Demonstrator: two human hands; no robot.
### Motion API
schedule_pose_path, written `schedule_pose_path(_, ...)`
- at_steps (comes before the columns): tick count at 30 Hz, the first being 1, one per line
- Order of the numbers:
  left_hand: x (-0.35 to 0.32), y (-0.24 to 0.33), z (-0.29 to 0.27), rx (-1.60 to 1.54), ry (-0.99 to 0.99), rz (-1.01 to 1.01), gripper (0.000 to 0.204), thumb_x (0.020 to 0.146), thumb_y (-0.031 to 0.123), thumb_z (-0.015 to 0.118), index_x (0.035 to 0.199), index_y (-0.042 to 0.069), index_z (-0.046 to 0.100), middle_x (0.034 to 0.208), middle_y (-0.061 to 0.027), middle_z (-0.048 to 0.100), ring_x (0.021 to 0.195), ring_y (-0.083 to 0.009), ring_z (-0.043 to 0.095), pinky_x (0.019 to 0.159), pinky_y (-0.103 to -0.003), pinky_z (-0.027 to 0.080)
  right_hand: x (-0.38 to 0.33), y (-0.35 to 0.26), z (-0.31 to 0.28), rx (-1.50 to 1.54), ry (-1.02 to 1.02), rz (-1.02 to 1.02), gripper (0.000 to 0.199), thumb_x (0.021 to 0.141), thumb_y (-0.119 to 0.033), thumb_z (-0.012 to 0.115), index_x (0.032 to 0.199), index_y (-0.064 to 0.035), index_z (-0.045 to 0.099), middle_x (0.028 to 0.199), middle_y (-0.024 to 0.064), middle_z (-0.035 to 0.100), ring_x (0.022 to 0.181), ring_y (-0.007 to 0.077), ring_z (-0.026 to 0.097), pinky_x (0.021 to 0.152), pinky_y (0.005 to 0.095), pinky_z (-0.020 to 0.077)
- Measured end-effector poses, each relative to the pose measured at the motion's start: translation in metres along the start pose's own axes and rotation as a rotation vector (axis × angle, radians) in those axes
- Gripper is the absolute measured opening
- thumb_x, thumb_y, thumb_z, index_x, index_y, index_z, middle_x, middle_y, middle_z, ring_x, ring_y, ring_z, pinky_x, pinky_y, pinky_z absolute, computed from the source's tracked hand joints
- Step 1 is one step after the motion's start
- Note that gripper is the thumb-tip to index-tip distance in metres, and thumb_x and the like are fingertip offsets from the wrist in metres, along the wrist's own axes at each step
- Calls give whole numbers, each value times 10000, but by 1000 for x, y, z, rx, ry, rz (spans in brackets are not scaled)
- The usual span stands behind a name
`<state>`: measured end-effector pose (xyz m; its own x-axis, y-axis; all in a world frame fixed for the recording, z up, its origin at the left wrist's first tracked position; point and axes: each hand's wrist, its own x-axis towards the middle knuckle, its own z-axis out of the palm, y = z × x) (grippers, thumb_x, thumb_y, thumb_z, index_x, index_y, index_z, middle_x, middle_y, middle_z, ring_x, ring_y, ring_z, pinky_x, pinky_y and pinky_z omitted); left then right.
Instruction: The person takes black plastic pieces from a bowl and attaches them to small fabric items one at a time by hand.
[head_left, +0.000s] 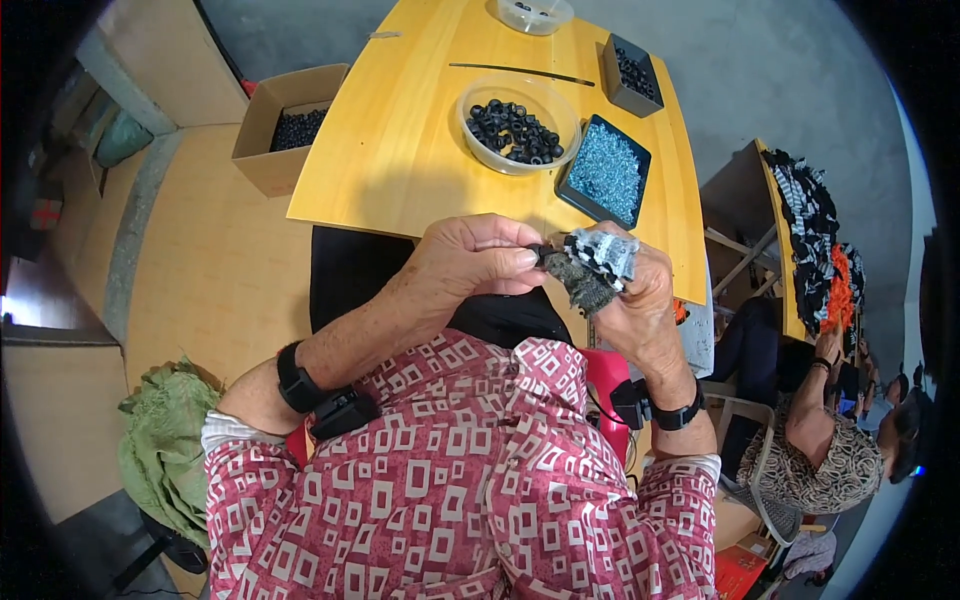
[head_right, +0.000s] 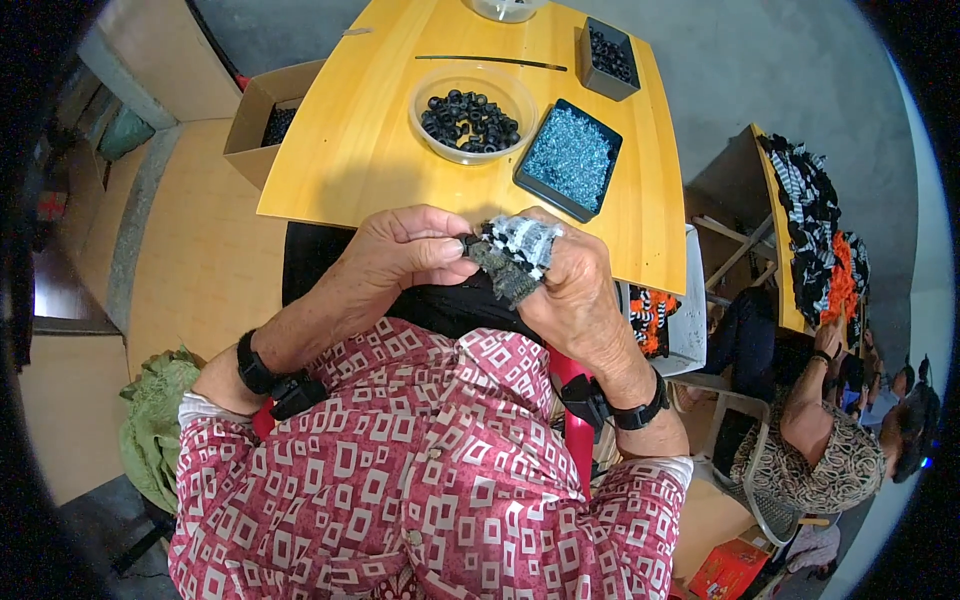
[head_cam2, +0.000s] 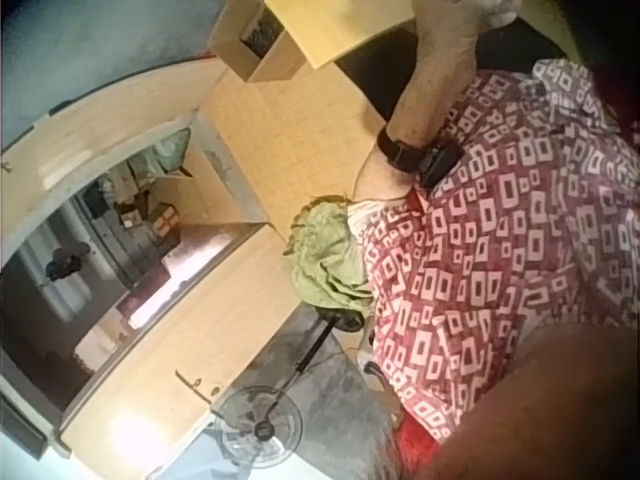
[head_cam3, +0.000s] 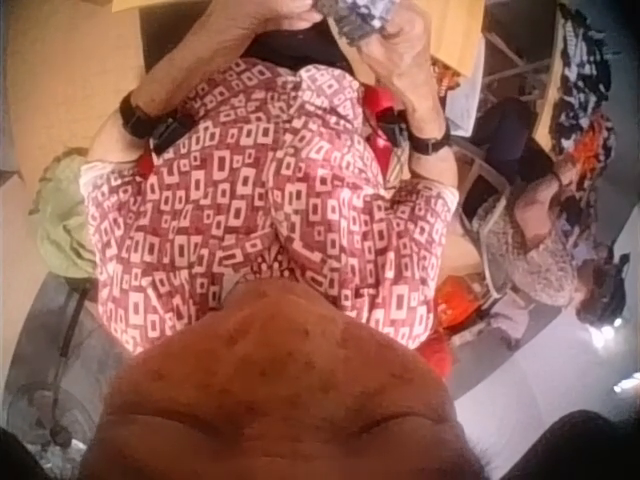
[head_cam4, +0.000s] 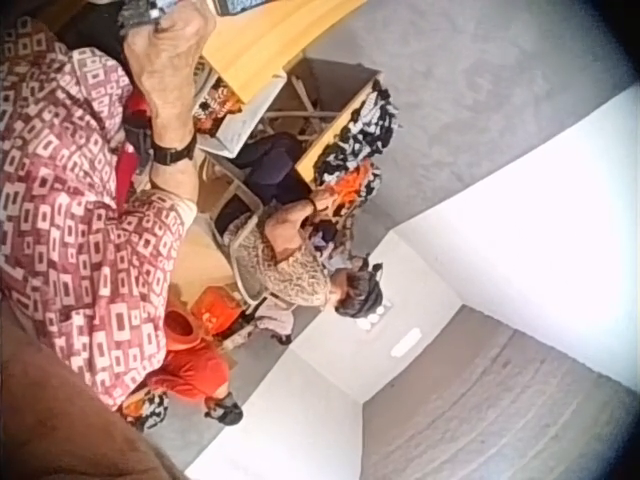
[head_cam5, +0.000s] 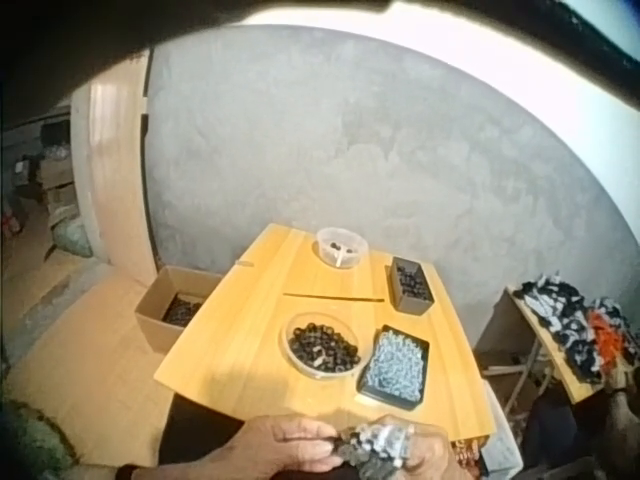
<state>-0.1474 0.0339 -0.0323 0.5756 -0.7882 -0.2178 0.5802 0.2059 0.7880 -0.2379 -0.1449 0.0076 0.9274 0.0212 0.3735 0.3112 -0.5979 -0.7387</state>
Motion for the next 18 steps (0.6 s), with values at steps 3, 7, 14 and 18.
schedule_pose_path(3,0,2,0,30,-32,-31,232,866,93,652,1075,-2,620,967,-86,658,855,-168,674,783,-250,559,0,7,-3,55,-34,-5,152,764,23,671,911,-15,669,806,62,627,730,170,622,660,276,481)
schedule_pose_path(7,1,2,1,43,-19,-31,228,866,94,651,1070,-3,621,963,-84,657,856,-170,674,783,-252,561,1,5,-1,85,-23,96,126,783,-27,700,907,-17,676,830,42,628,771,136,604,682,268,473)
schedule_pose_path(14,1,2,0,59,-33,8,212,862,81,652,1057,3,623,960,-78,655,853,-170,673,787,-252,561,7,7,-6,182,-34,33,158,779,-54,718,931,-48,674,793,31,591,743,150,584,662,273,462)
schedule_pose_path(18,1,0,-1,25,1,18,213,860,79,653,1057,5,620,961,-75,652,856,-165,668,792,-249,559,11,7,-6,6,-71,-76,161,753,-36,716,904,-46,660,758,66,566,710,221,584,637,299,462)
